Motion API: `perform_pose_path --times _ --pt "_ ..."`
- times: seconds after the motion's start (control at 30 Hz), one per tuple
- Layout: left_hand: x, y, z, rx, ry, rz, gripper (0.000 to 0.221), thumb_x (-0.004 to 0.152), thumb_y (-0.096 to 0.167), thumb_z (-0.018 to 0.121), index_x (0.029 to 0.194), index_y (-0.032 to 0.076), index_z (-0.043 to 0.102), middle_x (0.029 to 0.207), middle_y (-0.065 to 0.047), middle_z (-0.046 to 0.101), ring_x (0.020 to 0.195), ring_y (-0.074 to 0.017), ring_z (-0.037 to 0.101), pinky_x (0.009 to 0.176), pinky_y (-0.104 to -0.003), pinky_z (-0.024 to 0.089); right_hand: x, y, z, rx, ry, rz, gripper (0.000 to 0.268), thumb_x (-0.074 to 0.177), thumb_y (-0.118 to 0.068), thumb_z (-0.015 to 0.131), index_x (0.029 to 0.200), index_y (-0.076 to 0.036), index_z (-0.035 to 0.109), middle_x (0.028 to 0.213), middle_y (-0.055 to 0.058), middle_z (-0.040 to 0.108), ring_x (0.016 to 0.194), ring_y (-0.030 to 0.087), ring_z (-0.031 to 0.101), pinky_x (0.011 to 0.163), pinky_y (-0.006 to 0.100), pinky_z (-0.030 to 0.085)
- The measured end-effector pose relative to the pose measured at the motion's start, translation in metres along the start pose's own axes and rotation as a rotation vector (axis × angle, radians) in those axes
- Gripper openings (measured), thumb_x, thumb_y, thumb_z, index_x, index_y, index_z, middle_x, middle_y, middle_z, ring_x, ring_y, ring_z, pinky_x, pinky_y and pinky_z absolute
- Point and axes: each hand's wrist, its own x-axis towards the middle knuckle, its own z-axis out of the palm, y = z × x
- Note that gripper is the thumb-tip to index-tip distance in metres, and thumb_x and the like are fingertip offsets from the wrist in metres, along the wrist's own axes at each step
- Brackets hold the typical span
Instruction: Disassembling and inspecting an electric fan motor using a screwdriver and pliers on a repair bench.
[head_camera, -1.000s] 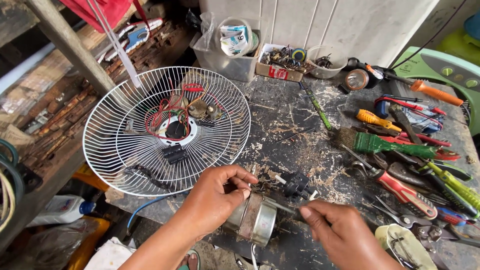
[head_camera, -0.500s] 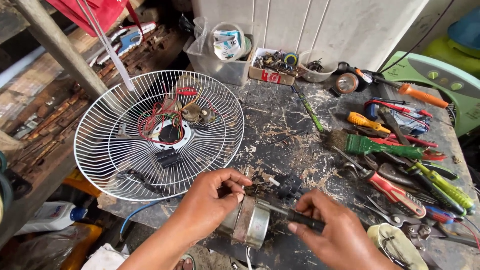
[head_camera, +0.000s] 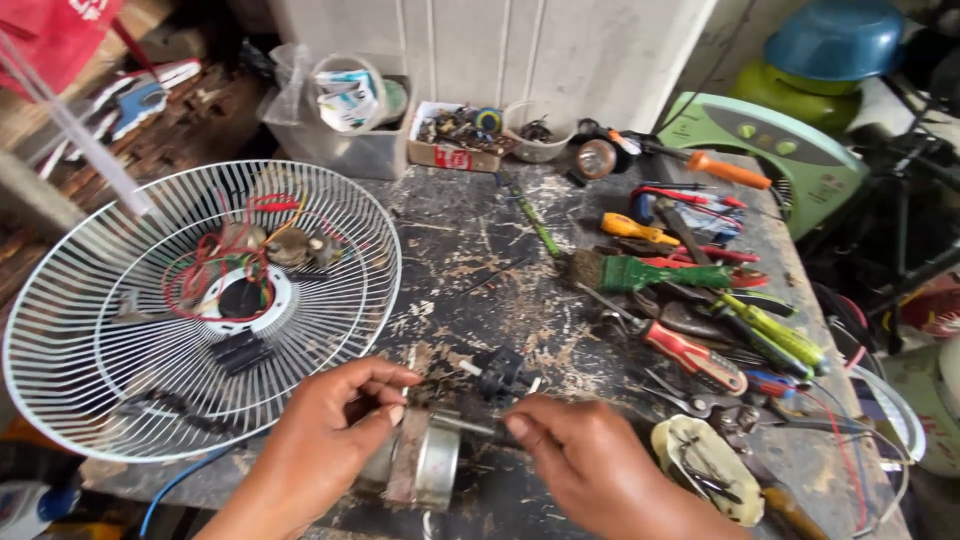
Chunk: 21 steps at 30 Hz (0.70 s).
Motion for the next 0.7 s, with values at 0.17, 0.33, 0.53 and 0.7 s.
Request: perform_pose_path --times 0.17,0.33,0.53,0.7 --pt "0.012 -0.009 -0.002 0.040 -0.008 0.041 0.038 0.082 -0.007 0.072 0.110 0.012 0.090 0.090 -0.003 0.083 0.082 -0.0122 0.076 0.081 -0.022 0.055 0.002 0.003 -0.004 0.029 -0.170 0.214 0.036 0.085 -0.037 0.085 0.107 -0.025 0.058 0.094 -0.001 0.069 0.084 0.021 0.067 0.073 0.038 0.047" --pt "0.007 0.003 -0.002 0.118 -0.019 -0.095 0.037 0.089 -0.004 0.073 0.116 0.017 0.089 0.094 -0.004 0.078 0.086 -0.0144 0.073 0.084 -0.025 0.052 0.000 0.012 0.002 0.015 -0.132 0.087 0.025 0.102 -0.041 0.057 0.106 -0.022 0.073 0.083 0.004 0.077 0.069 0.034 0.071 0.056 0.051 0.047" --pt "0.001 0.010 -0.002 0.059 -0.013 -0.101 0.037 0.088 -0.007 0.071 0.114 0.011 0.088 0.095 -0.005 0.081 0.086 -0.0152 0.074 0.081 -0.026 0.053 0.002 0.007 0.000 -0.116 0.029 -0.111 0.020 0.091 -0.035 0.076 0.101 -0.018 0.072 0.091 0.000 0.075 0.074 0.027 0.073 0.063 0.042 0.052" --pt "0.014 -0.022 0.001 -0.036 0.015 0.089 0.035 0.081 -0.006 0.075 0.108 0.013 0.090 0.083 -0.003 0.074 0.071 -0.0122 0.065 0.070 -0.024 0.048 0.002 0.012 0.003 0.042 -0.128 0.102 0.019 0.090 -0.034 0.075 0.105 -0.022 0.073 0.092 -0.001 0.076 0.080 0.021 0.072 0.068 0.041 0.051"
